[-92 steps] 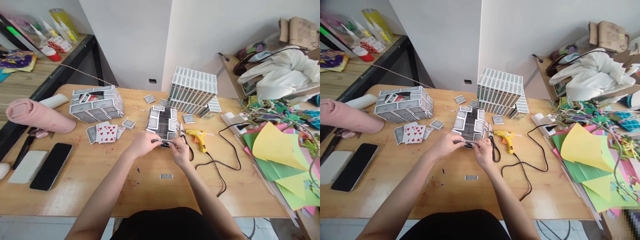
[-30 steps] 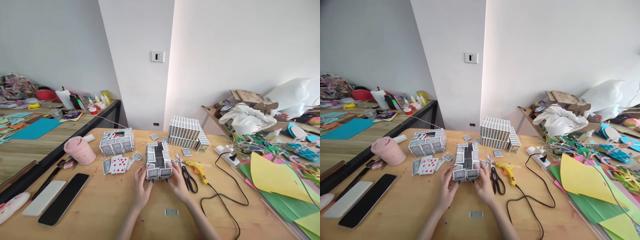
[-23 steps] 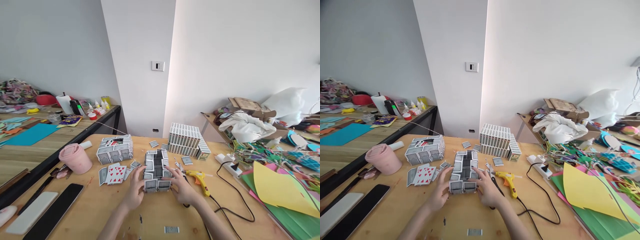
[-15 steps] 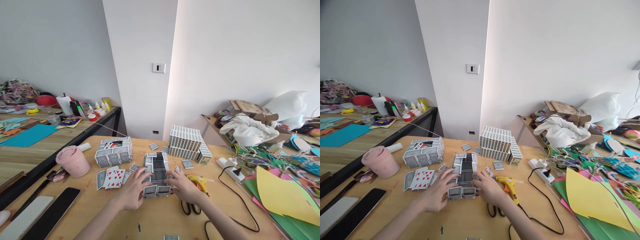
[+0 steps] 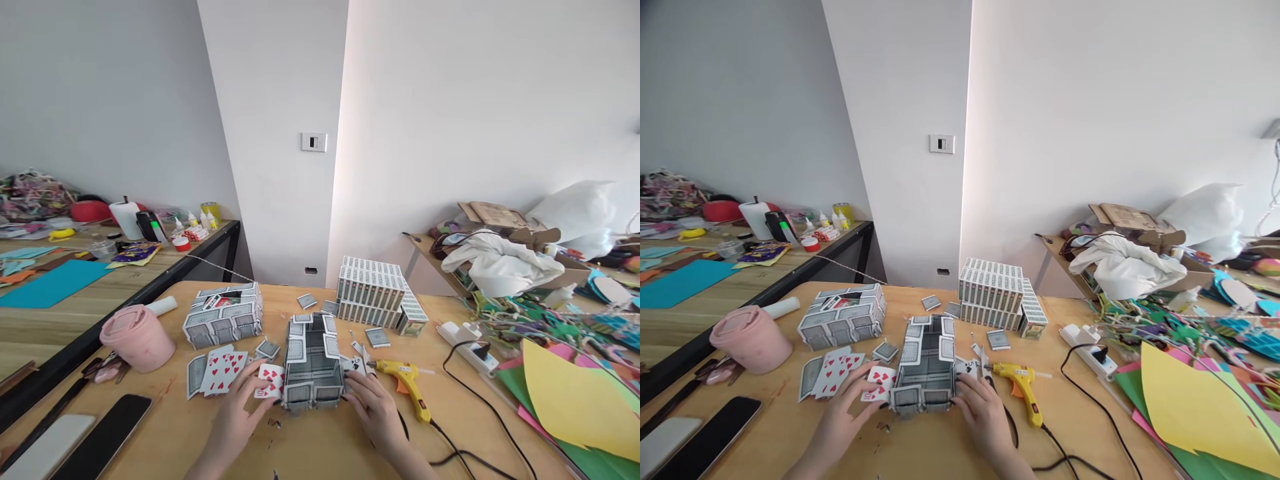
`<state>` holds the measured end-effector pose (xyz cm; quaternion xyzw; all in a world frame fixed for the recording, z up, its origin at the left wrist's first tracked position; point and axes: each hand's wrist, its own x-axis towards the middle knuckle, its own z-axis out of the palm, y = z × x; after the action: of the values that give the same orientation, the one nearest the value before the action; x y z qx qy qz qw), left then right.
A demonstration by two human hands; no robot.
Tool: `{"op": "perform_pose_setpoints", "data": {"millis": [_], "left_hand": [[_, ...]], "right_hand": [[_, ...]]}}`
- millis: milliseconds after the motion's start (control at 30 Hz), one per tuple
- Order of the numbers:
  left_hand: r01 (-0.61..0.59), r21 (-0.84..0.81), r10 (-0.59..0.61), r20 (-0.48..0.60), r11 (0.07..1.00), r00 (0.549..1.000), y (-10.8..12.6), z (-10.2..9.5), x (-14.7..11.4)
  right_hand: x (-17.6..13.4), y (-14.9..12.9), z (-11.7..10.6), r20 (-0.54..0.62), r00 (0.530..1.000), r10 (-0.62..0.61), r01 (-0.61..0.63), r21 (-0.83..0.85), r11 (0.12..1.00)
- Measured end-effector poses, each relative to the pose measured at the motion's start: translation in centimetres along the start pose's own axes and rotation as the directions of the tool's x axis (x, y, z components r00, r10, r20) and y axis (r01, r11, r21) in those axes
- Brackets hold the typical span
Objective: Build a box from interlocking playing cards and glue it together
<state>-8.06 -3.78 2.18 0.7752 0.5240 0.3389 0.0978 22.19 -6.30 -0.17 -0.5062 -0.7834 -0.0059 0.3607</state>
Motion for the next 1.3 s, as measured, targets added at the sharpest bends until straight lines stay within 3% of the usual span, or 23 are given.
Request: {"op": "perform_pose_setpoints", "data": {"millis": [100, 233, 367, 500, 600, 667, 733, 800, 933, 1100, 1300], "left_hand": [[0.063, -0.090, -0.069, -0.060, 0.994, 0.996, -0.1, 1.6, -1.5], [0.098, -0.120, -0.103, -0.037, 0.988, 0.994, 0.5, 3.1, -3.2], [0.109, -0.040, -0.109, -0.007, 0.993, 0.994, 2.1, 3.9, -3.8], [0.113, 0.079, -0.106, -0.088, 0.991, 0.991, 4.5, 3.4, -3.6], [0.045, 0.138, 0.000, -0.310, 0.989, 0.951, 6.1, 2.6, -4.1], [-0.154, 0.171, 0.207, -0.363, 0.973, 0.908, 6.8, 2.4, -4.6], [-0.362, 0.210, 0.409, -0.257, 0.908, 0.875, 7.2, 2.8, -5.1], [-0.406, 0.264, 0.448, -0.124, 0.875, 0.886, 7.3, 3.6, -5.2], [-0.226, 0.376, 0.274, -0.080, 0.899, 0.958, 6.8, 5.4, -4.6], [-0.206, 0.390, 0.220, 0.009, 0.898, 0.975, 6.5, 6.3, -3.7], [-0.183, 0.448, 0.214, -0.021, 0.875, 0.977, 6.7, 6.3, -2.5]], "right_hand": [[-1.1, -0.4, 0.9, -0.011, 0.998, 0.066, -0.066, -0.028, 0.997], [-2.4, -1.2, 1.7, 0.068, 0.993, 0.101, -0.096, -0.073, 0.993], [-2.8, -2.5, 1.9, 0.062, 0.985, 0.163, -0.147, -0.213, 0.966], [-2.5, -3.7, 1.2, -0.007, 0.986, 0.168, -0.166, -0.203, 0.965], [-2.6, -4.3, 0.2, -0.191, 0.976, 0.103, -0.127, -0.115, 0.985], [-2.8, -4.8, -0.4, -0.212, 0.976, -0.054, 0.038, -0.079, 0.996], [-2.7, -5.4, -0.7, -0.089, 0.963, -0.255, 0.250, -0.059, 0.966], [-2.2, -5.9, -0.6, 0.043, 0.941, -0.334, 0.336, -0.065, 0.939], [-0.6, -6.2, 0.3, 0.085, 0.977, -0.193, 0.207, -0.202, 0.957], [0.1, -6.0, 1.9, 0.117, 0.989, -0.085, 0.119, -0.329, 0.937], [0.4, -7.1, 3.8, 0.061, 0.998, -0.023, 0.047, -0.440, 0.897]]}}
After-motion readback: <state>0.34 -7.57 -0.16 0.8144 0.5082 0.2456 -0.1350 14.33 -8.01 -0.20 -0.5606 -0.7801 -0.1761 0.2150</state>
